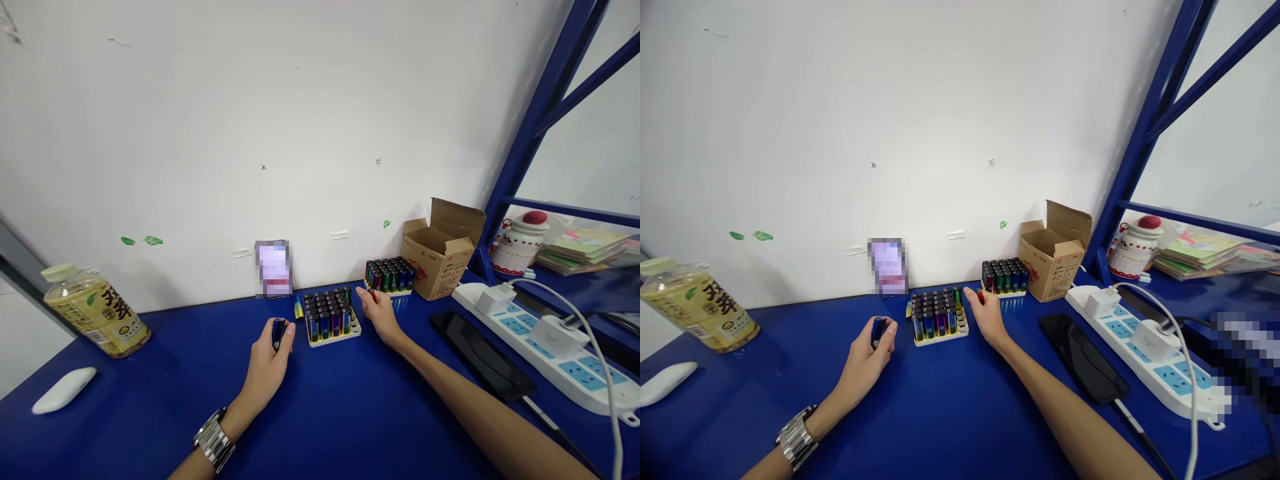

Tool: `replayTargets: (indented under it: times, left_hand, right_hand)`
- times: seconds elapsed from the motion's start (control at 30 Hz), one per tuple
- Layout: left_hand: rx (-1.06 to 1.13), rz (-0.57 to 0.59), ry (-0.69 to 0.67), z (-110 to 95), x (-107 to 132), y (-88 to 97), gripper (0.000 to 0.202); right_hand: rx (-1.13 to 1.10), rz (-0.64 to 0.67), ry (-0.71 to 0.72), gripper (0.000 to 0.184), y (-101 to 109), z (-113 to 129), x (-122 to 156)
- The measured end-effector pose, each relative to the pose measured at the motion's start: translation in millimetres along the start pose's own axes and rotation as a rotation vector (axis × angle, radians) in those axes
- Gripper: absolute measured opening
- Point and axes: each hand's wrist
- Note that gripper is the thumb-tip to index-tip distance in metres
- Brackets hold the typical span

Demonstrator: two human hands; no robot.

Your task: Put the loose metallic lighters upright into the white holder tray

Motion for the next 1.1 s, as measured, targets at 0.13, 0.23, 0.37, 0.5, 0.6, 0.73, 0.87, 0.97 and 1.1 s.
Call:
replayTargets:
  times: [0.13,0.23,0.37,0.5,0.6,0.73,0.87,0.97,1.1]
  left_hand:
    - [-0.001,0.005,-0.009,0,0,-0.1,0.036]
    - [-0.004,0.004,-0.012,0,0,-0.5,0.037]
    - [-0.005,0.002,0.002,-1,0,-0.8,0.039]
    - [-0.009,-0.001,0.009,-3,0,-0.7,0.039]
    - [-0.019,-0.001,0.003,-2,0,-0.7,0.039]
    - [-0.015,0.0,0.0,-1,0,-0.6,0.038]
    - [-0.049,0.004,-0.007,-2,0,-0.6,0.038]
    - [-0.087,0.013,-0.018,-5,2,-0.4,0.038]
    - [-0.115,0.017,-0.03,-7,3,0.2,0.038]
  right_hand:
    - [-0.001,-0.024,0.026,0.048,0,5,0]
    - [0.131,-0.06,0.103,0.039,1,8,0]
    - [0.197,-0.071,0.175,0.037,3,11,5]
    - [0.011,-0.023,0.122,0.038,1,11,7]
    - [-0.019,-0.025,0.11,0.034,0,9,5]
    - [0.149,0.002,0.148,0.032,0,7,3]
    - [0.491,0.036,0.262,0.027,3,12,5]
    - [0.708,0.077,0.337,0.027,1,18,10]
    - [0.927,0.061,0.322,0.021,-5,24,16]
Point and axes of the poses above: each hand's wrist, its own x-axis away from the middle knuckle, its own y-axis out of the back of the hand, z = x × y, and after that the axes turned 2 degrees about y, right-handed
